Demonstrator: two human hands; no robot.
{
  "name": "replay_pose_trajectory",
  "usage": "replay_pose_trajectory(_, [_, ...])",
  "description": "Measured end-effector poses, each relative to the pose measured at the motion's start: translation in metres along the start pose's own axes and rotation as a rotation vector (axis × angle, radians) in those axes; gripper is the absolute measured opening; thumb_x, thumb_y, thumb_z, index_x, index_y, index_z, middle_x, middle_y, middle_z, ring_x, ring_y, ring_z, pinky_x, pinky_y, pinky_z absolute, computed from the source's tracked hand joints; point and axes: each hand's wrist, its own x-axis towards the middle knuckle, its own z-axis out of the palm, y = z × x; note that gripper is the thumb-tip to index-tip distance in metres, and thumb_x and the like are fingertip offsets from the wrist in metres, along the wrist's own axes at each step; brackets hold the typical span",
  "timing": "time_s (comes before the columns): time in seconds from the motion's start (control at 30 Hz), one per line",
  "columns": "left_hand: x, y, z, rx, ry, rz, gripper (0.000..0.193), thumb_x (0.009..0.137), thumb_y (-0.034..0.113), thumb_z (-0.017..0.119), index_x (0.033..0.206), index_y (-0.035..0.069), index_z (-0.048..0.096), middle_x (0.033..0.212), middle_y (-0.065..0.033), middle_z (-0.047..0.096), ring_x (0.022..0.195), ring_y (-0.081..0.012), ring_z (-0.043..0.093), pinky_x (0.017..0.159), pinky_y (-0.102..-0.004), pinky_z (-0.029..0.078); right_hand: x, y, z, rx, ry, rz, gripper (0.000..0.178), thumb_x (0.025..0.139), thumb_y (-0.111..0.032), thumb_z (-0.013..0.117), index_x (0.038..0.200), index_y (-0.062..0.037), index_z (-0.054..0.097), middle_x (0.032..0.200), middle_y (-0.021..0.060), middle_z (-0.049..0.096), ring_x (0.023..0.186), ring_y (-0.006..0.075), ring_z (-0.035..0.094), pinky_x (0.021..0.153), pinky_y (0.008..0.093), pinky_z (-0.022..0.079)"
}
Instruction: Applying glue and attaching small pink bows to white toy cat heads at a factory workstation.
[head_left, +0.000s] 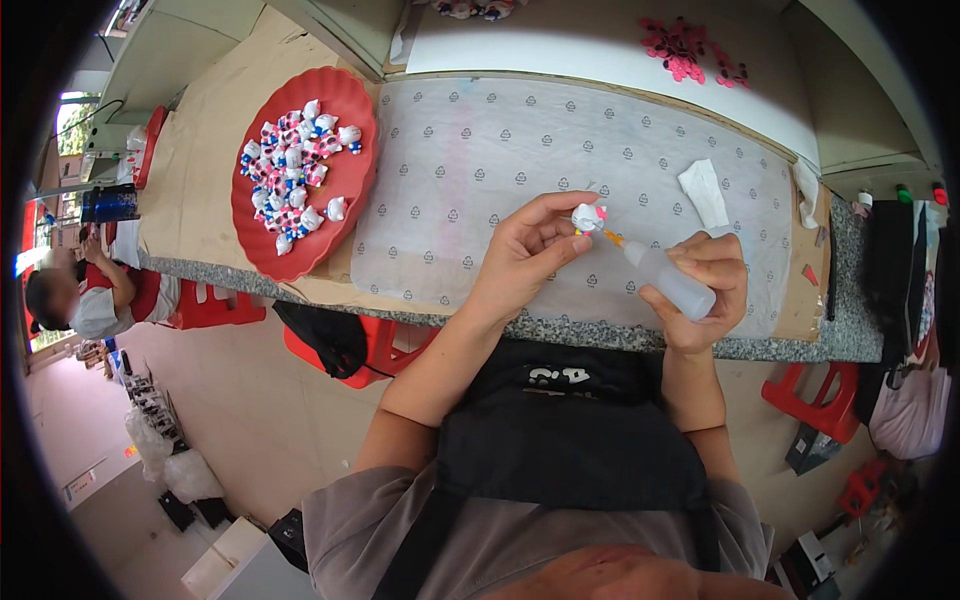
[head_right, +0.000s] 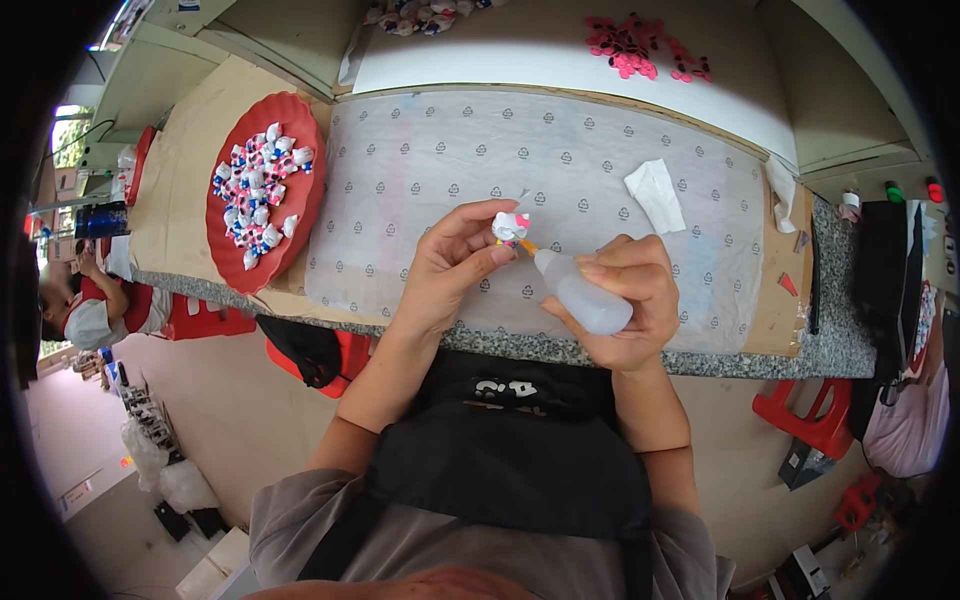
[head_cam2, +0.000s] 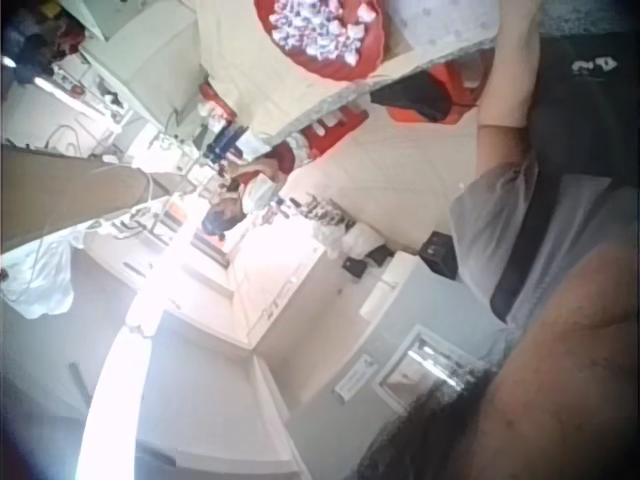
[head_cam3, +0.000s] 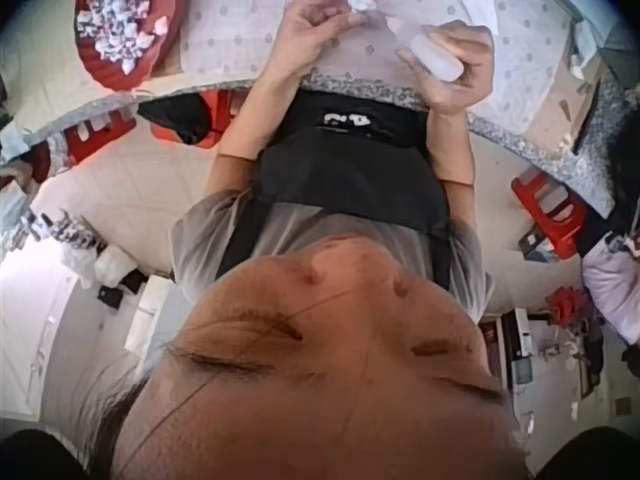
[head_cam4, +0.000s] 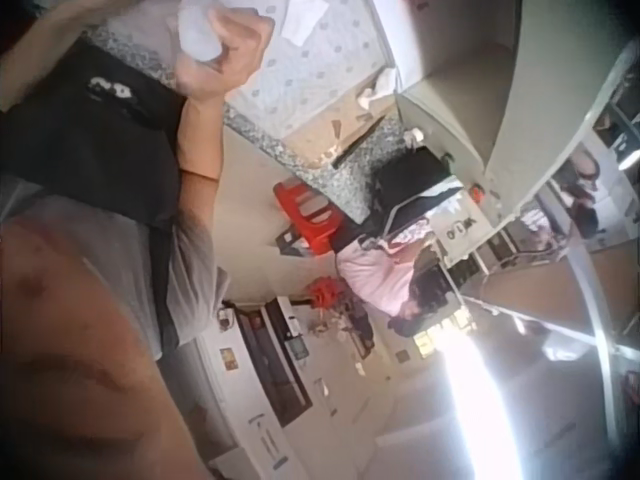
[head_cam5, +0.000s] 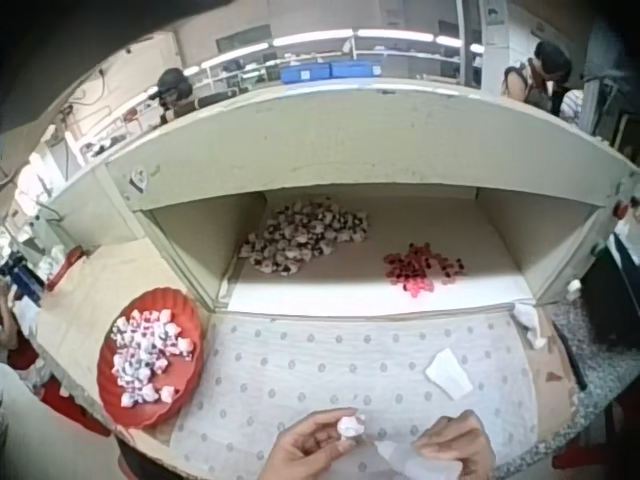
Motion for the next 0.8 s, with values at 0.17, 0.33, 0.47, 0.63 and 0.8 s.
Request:
replay_pose_trajectory(0.17, [-0.001, 0.002, -0.002, -0.074, 0.016, 0.008, 0.035, 0.076, -0.002, 0.053, 0.110, 0.002, 0.047, 0.093, -0.0031, 0.054, 0.084, -0.0075, 0.050, 0.075, -0.0219, 0.042, 0.017, -0.007, -0.027, 0.174, 0.122, 0.292, 0.036, 0.059, 0.006, 0.066, 0.085, -0.0027, 0.043, 0.085, 0.0111, 0.049, 0.066, 0.0158, 0.052, 0.056, 0.0256, 0.045])
replay_pose_trajectory(0.33, [-0.002, 0.001, -0.005, -0.106, 0.010, 0.044, 0.036, 0.075, 0.000, 0.055, 0.110, 0.001, 0.047, 0.096, -0.0060, 0.054, 0.087, -0.0105, 0.051, 0.074, -0.0249, 0.044, 0.073, 0.017, -0.047, -0.006, -0.075, 0.600, 0.027, 0.070, 0.000, 0.056, 0.094, 0.0008, 0.043, 0.088, 0.0108, 0.052, 0.073, 0.0166, 0.056, 0.058, 0.0263, 0.047])
replay_pose_trajectory(0.47, [-0.002, 0.000, -0.004, -0.127, 0.009, 0.087, 0.036, 0.075, -0.001, 0.055, 0.110, 0.001, 0.046, 0.097, -0.0057, 0.054, 0.088, -0.0111, 0.051, 0.075, -0.0261, 0.045, 0.107, 0.086, -0.048, -0.637, -0.250, 0.371, 0.022, 0.070, -0.007, 0.055, 0.089, -0.0008, 0.047, 0.084, 0.0126, 0.054, 0.072, 0.0231, 0.056, 0.062, 0.0304, 0.044])
replay_pose_trajectory(0.63, [-0.002, 0.000, -0.007, -0.154, 0.035, 0.126, 0.036, 0.075, -0.001, 0.055, 0.110, 0.002, 0.046, 0.098, -0.0062, 0.053, 0.091, -0.0118, 0.051, 0.077, -0.0271, 0.045, 0.107, 0.109, -0.039, -1.027, -0.396, 0.089, 0.022, 0.070, -0.012, 0.059, 0.086, 0.0003, 0.051, 0.084, 0.0125, 0.053, 0.078, 0.0314, 0.052, 0.066, 0.0354, 0.042])
replay_pose_trajectory(0.8, [-0.003, 0.003, -0.005, -0.148, 0.022, 0.121, 0.036, 0.075, -0.003, 0.055, 0.109, 0.001, 0.046, 0.094, -0.0038, 0.053, 0.084, -0.0081, 0.050, 0.074, -0.0224, 0.043, 0.103, 0.096, -0.036, -0.911, -0.288, 0.018, 0.023, 0.070, -0.014, 0.061, 0.087, -0.0007, 0.055, 0.085, 0.0112, 0.053, 0.075, 0.0296, 0.054, 0.066, 0.0346, 0.042])
